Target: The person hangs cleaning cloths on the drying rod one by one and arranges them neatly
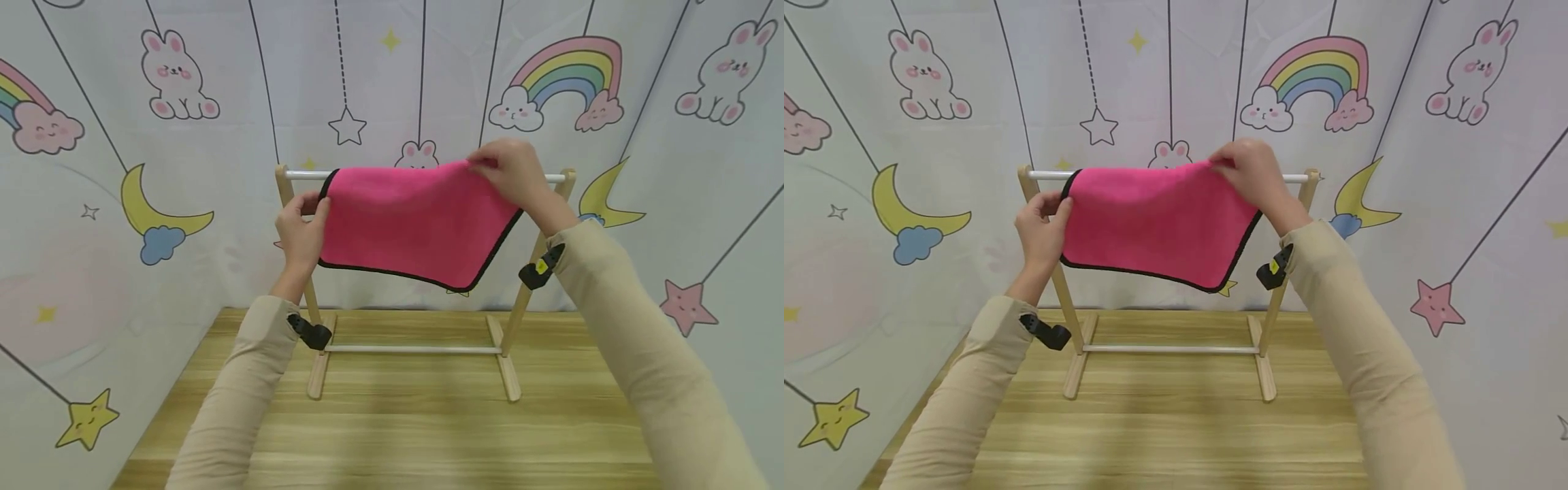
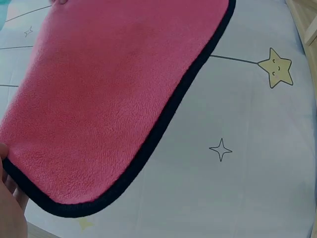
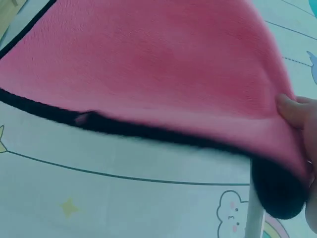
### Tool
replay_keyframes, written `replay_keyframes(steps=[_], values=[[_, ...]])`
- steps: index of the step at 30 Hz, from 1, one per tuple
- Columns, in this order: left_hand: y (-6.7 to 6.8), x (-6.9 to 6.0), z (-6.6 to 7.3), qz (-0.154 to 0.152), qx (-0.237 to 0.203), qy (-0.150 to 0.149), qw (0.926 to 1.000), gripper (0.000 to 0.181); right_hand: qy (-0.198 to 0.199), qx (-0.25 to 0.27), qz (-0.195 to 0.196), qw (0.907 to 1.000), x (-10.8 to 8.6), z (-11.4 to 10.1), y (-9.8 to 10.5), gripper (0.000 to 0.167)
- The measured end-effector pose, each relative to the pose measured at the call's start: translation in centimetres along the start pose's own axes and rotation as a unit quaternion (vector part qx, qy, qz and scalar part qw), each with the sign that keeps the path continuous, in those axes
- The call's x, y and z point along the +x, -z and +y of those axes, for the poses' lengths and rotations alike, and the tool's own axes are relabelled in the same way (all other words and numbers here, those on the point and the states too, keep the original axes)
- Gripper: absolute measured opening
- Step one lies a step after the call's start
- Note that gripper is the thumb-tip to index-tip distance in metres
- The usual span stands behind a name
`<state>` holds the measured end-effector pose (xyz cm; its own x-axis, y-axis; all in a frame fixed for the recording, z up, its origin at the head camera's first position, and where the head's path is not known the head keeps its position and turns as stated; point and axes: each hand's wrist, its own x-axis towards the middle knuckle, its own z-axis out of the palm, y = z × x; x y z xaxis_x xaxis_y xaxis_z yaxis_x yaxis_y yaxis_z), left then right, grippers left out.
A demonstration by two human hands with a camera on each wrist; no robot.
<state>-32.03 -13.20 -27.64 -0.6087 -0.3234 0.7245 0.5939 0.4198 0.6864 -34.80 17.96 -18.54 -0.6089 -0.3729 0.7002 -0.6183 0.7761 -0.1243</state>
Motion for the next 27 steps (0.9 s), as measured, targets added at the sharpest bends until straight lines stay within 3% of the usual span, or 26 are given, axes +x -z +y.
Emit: replay_keyframes(steps=[3, 8, 18, 21, 24, 27], values=[[-0.2, 0.0, 0.2, -0.002, -0.007, 0.004, 1.0000, 0.021, -0.030, -0.002, 0.013, 0.9995, 0.9, -0.5, -0.1, 0.024], [-0.3, -0.3, 0.1, -0.004, -0.001, 0.013, 0.9999, 0.019, -0.070, 0.014, -0.044, 0.9965, 0.7, -0.6, -0.5, 0.024], [0.1, -0.4, -0.5, 0.004, 0.001, -0.010, 0.9999, 0.016, 0.019, -0.021, -0.046, 0.9985, -1.8, 1.5, 0.7, 0.025], [0.0, -0.5, -0.5, 0.003, -0.003, -0.007, 1.0000, 0.016, 0.039, -0.036, -0.030, 0.9981, -1.2, 1.0, 1.0, 0.019], [-0.2, -0.5, -0.3, 0.002, -0.006, -0.003, 1.0000, 0.017, 0.048, -0.060, 0.016, 0.9969, -0.2, 0.3, 1.1, 0.015], [-0.5, -0.5, -0.1, 0.005, -0.010, -0.002, 0.9999, 0.019, 0.031, -0.074, 0.060, 0.9950, 0.9, 0.0, 1.0, 0.018]])
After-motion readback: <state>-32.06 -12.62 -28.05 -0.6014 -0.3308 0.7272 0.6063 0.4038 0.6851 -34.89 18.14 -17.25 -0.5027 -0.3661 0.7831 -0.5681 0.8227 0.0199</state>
